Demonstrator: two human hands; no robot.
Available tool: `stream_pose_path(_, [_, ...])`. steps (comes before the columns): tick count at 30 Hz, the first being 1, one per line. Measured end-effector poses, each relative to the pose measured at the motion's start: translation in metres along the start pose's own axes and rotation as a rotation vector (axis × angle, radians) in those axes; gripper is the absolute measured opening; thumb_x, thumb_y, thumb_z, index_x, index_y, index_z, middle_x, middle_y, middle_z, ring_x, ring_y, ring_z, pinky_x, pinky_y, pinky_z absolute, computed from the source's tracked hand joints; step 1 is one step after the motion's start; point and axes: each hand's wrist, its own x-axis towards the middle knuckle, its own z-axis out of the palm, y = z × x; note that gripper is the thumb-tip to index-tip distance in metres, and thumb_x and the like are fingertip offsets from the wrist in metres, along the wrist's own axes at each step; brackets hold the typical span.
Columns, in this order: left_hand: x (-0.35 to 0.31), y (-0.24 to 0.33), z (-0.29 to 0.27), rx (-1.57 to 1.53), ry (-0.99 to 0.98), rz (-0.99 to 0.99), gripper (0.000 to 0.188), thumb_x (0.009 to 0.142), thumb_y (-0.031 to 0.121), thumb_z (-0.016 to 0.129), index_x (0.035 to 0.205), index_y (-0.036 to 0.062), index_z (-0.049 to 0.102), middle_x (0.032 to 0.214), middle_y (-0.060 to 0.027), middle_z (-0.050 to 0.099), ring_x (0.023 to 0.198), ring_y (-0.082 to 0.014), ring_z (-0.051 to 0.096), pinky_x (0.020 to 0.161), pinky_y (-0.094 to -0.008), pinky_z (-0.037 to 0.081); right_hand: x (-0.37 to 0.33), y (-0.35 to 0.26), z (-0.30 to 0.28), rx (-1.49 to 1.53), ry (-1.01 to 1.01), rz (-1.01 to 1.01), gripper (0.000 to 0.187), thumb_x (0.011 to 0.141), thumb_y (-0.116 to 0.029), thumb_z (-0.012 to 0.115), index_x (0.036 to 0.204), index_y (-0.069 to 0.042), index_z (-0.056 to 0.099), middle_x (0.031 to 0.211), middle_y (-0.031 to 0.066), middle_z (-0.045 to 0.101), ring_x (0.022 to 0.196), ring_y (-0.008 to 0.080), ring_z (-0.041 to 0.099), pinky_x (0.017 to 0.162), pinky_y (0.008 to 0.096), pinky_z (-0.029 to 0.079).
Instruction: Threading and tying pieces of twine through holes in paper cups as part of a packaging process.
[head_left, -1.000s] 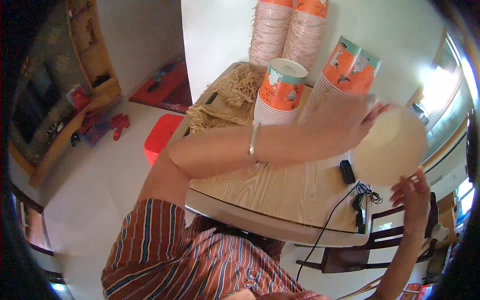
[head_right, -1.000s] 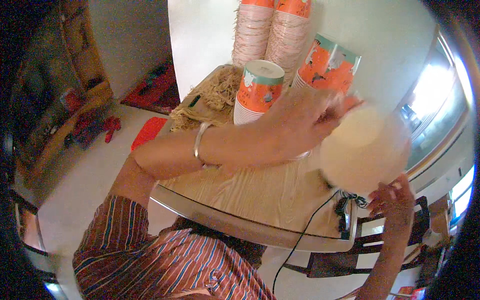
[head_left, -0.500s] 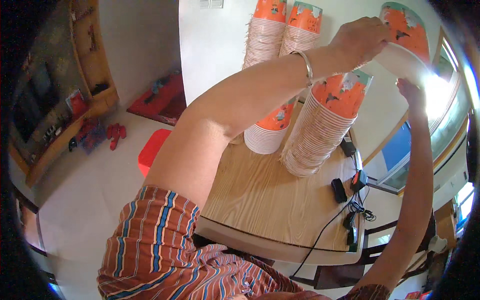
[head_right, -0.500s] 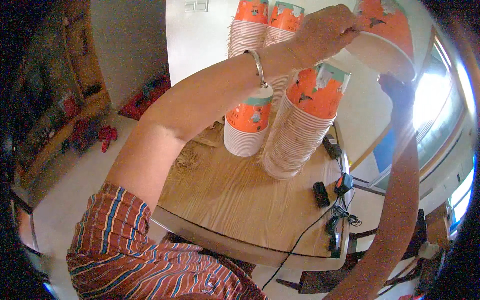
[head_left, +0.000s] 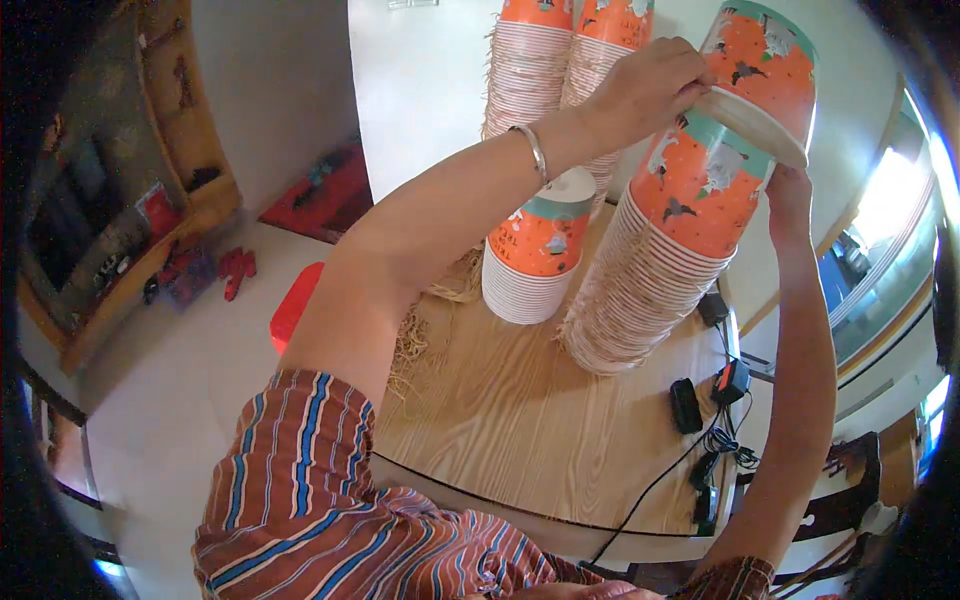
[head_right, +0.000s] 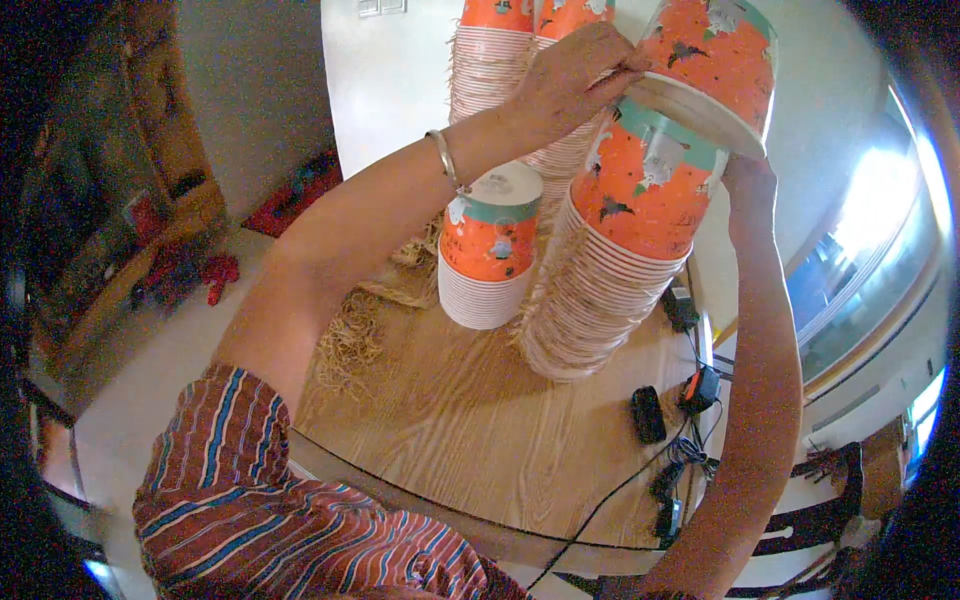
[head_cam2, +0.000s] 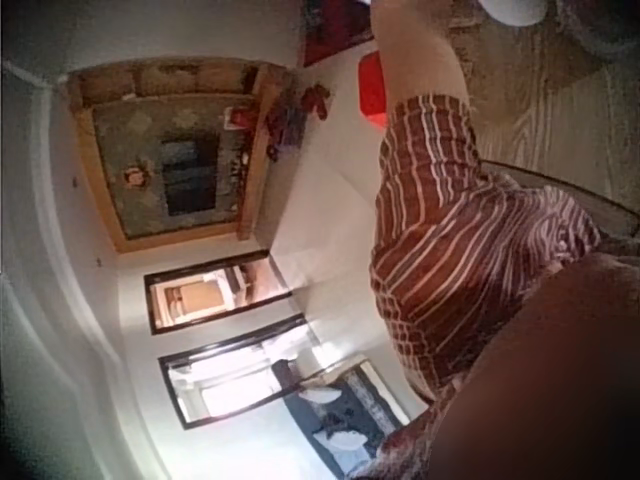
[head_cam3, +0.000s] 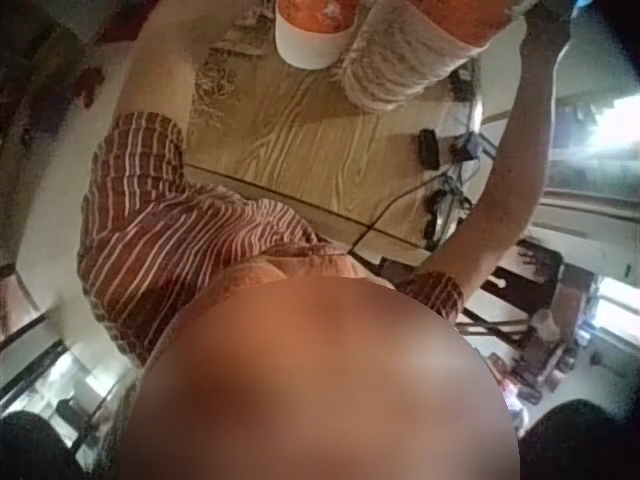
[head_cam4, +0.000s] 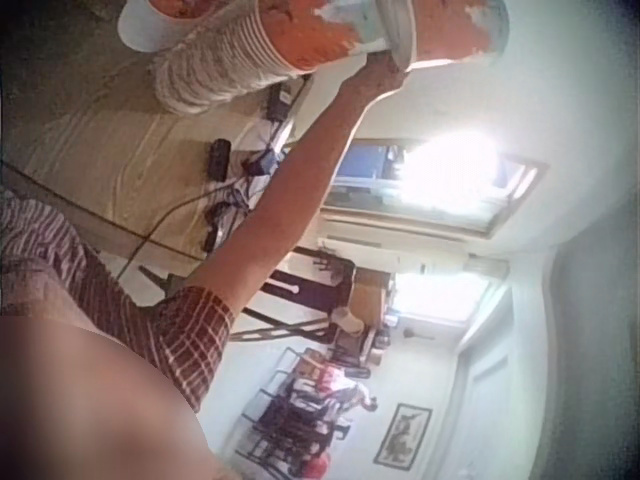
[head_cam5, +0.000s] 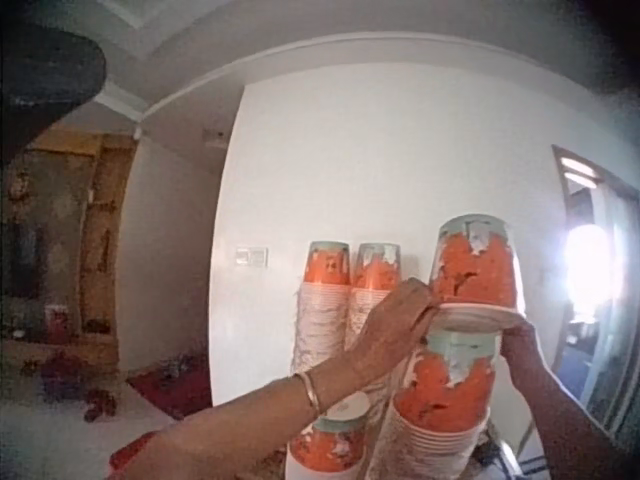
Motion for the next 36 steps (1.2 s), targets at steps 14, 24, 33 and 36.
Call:
stream_pose_path(14, [-0.047,0.030,-0.013,0.036,-0.037,0.063,0.017,0.075,0.008,0.066,0.092,0.0098,0.064,0.095,-0.0066,0.060,0.092,-0.0249,0.059,0.076,-0.0335,0.053,-0.019,0.035,-0.026,-0.181,-0.236,-0.025,0.034,0.092,-0.015,0.057,0.122,-0.002,0.057,0.113,0.0054,0.061,0.103,0.0123,0.054,0.089,0.0294,0.043])
stream_pose_path(24, [-0.074,0.046,-0.015,0.049,-0.132,0.088,0.022,0.073,0.008,0.064,0.094,0.0119,0.064,0.100,-0.0048,0.062,0.094,-0.0239,0.060,0.078,-0.0337,0.053,-0.026,0.051,-0.035,-0.203,-0.342,-0.122,0.034,0.093,-0.020,0.056,0.121,0.001,0.057,0.117,0.0060,0.062,0.106,0.0137,0.054,0.093,0.0312,0.042])
stream_pose_path(33, [-0.091,0.055,-0.018,-0.036,-0.100,0.114,0.017,0.071,0.008,0.063,0.088,0.0068,0.062,0.091,-0.0054,0.059,0.083,-0.0246,0.058,0.069,-0.0338,0.051,-0.028,0.067,-0.035,-0.093,-0.397,-0.038,0.035,0.091,-0.021,0.057,0.119,0.000,0.058,0.114,0.0056,0.063,0.102,0.0134,0.056,0.092,0.0315,0.044])
stream_pose_path(36, [-0.097,0.054,-0.018,-0.039,-0.075,0.132,0.017,0.071,0.008,0.063,0.088,0.0065,0.061,0.090,-0.0058,0.059,0.082,-0.0245,0.058,0.068,-0.0336,0.051,-0.029,0.072,-0.031,-0.047,-0.396,-0.022,0.033,0.092,-0.020,0.055,0.118,0.000,0.059,0.115,0.0053,0.062,0.101,0.0131,0.057,0.091,0.0311,0.044])
